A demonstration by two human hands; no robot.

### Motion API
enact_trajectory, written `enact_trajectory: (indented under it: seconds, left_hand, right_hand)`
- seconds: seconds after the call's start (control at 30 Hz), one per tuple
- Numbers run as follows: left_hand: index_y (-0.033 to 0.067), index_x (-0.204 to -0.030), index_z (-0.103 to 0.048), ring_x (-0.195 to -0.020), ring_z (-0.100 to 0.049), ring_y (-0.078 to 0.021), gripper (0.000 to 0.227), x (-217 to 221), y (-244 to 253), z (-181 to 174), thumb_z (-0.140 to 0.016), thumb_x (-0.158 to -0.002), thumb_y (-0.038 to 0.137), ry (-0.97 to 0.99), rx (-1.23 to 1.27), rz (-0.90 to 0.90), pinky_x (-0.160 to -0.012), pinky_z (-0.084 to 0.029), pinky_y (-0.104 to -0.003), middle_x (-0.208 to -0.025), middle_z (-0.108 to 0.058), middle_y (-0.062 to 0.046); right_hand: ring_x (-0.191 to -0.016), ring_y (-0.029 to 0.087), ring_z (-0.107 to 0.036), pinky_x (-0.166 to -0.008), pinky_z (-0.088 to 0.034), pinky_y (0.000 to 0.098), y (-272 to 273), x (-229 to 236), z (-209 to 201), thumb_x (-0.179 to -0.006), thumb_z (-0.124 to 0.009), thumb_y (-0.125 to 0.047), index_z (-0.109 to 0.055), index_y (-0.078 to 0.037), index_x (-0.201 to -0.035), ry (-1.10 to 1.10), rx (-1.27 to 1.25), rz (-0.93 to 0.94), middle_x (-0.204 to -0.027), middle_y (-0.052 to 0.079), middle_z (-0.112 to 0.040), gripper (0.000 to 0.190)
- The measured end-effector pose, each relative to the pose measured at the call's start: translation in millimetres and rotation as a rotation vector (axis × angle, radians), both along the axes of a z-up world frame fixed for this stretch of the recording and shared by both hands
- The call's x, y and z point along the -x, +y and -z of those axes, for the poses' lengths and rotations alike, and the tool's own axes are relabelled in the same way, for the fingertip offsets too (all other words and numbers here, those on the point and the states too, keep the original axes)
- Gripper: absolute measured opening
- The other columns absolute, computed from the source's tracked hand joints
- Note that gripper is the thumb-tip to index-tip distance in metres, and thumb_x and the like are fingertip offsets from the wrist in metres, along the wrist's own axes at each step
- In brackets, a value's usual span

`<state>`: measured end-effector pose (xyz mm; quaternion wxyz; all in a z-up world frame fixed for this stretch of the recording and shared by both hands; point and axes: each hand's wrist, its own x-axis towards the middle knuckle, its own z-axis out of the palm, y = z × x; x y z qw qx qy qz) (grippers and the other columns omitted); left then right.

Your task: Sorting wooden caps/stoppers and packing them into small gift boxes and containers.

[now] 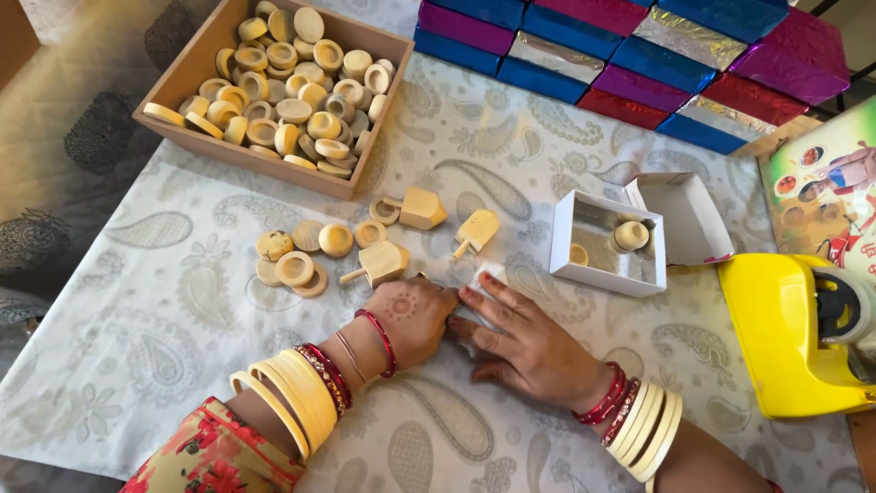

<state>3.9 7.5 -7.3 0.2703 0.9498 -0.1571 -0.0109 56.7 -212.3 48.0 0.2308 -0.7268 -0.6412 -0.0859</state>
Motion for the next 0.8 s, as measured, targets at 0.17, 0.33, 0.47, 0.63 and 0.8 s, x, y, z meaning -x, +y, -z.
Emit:
enact_trajectory:
  seconds: [0.17,0.33,0.47,0.63,0.8]
  left_hand:
    - [0.0078,-0.102,-0.063,-0.092,-0.069,-0.0373,0.018,0,1,-12,-0.061,-0.085,0.015,0.049,-0.057,0.047,-0.076,-0.054,-0.051,-0.090,-0.071,-0.015]
    - [0.0078,-0.103,-0.062,-0.095,-0.067,-0.0366,0.020,-1,3,-22,-0.062,-0.085,0.015,0.081,-0.125,0.066,-0.078,-0.053,-0.051,-0.091,-0.071,-0.014]
    - [0.0100,-0.101,-0.064,-0.094,-0.068,-0.0357,0.016,0,4,-16,-0.062,-0.085,0.015,0.060,-0.060,0.066,-0.078,-0.053,-0.050,-0.093,-0.072,-0.012]
    - [0.0104,-0.098,-0.065,-0.095,-0.068,-0.0351,0.013,1,4,-16,-0.062,-0.088,0.019,0.009,0.002,0.051,-0.080,-0.053,-0.049,-0.091,-0.072,-0.012]
    - [0.0116,-0.100,-0.067,-0.093,-0.067,-0.0344,0.017,8,-5,-25,-0.060,-0.093,0.025,-0.049,0.058,-0.009,-0.077,-0.053,-0.048,-0.095,-0.070,-0.011]
  right_hand:
    - [-0.144,0.038,-0.045,-0.119,-0.041,0.0450,-12,-4,22,-0.080,-0.064,0.008,-0.067,-0.011,-0.134,0.084,0.112,0.079,-0.152,0.019,-0.053,0.058]
    - [-0.138,0.028,-0.058,-0.112,-0.045,0.0392,-15,-8,23,-0.084,-0.068,0.007,-0.066,-0.013,-0.136,0.126,0.010,0.179,-0.148,0.010,-0.061,0.056]
    - [-0.116,0.023,-0.070,-0.096,-0.059,0.0324,-26,-13,39,-0.079,-0.081,-0.005,-0.069,-0.011,-0.128,0.408,-0.071,0.325,-0.130,0.010,-0.070,0.050]
    - [-0.098,0.015,-0.080,-0.084,-0.063,0.0259,-48,-25,60,-0.089,-0.078,-0.002,-0.075,-0.011,-0.112,0.518,-0.274,0.472,-0.109,0.005,-0.081,0.025]
    - [-0.112,0.022,-0.073,-0.099,-0.061,0.0349,-38,-14,50,-0.100,-0.070,-0.006,-0.070,-0.009,-0.119,0.944,-0.556,0.052,-0.122,0.008,-0.076,0.020]
